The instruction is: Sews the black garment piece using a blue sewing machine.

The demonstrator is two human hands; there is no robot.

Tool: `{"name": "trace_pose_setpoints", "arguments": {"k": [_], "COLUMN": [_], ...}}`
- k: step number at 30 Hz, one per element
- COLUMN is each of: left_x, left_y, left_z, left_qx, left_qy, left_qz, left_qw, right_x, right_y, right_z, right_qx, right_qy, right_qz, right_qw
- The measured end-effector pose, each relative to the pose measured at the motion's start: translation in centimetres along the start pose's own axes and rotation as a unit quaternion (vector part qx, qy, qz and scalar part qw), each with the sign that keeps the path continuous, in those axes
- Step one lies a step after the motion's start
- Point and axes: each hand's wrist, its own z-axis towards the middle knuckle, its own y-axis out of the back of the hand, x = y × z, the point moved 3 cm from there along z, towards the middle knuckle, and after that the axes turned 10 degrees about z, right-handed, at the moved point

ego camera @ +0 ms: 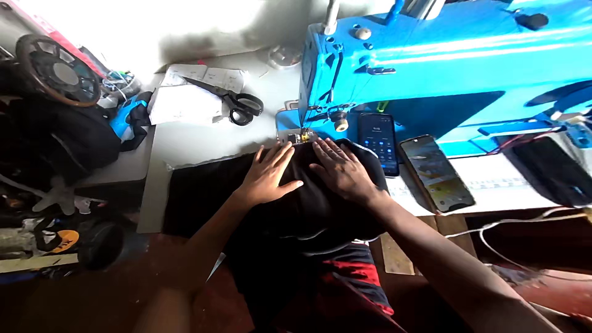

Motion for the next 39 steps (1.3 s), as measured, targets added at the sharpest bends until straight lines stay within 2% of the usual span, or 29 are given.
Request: {"name": "trace_pose_setpoints", "arguments": {"k": [13,30,39], "left_x": [0.3,0.4,0.8], "left_y": [-0.1,-0.1,-0.1], "left_z": [0.0,0.3,1.0], "left_qx": [0.003,-0.005,0.018], "left_qy": [0.000,0.003,0.016], "left_qz": [0.002,-0.005,0.002], "left_qw": [1.000,1.000,1.000], "right_x": [0.0,-0.5,-0.8], "right_y": [-0.3,-0.5,-0.1], "right_z": [1.0,1.2,2.1], "right_qx": [0.000,0.006,0.025], "right_qy": [-0.019,-0.020,-0.026], "right_qz": [-0.047,-0.032,-0.032], "right_qw": [0.999,0.999,0.999]}}
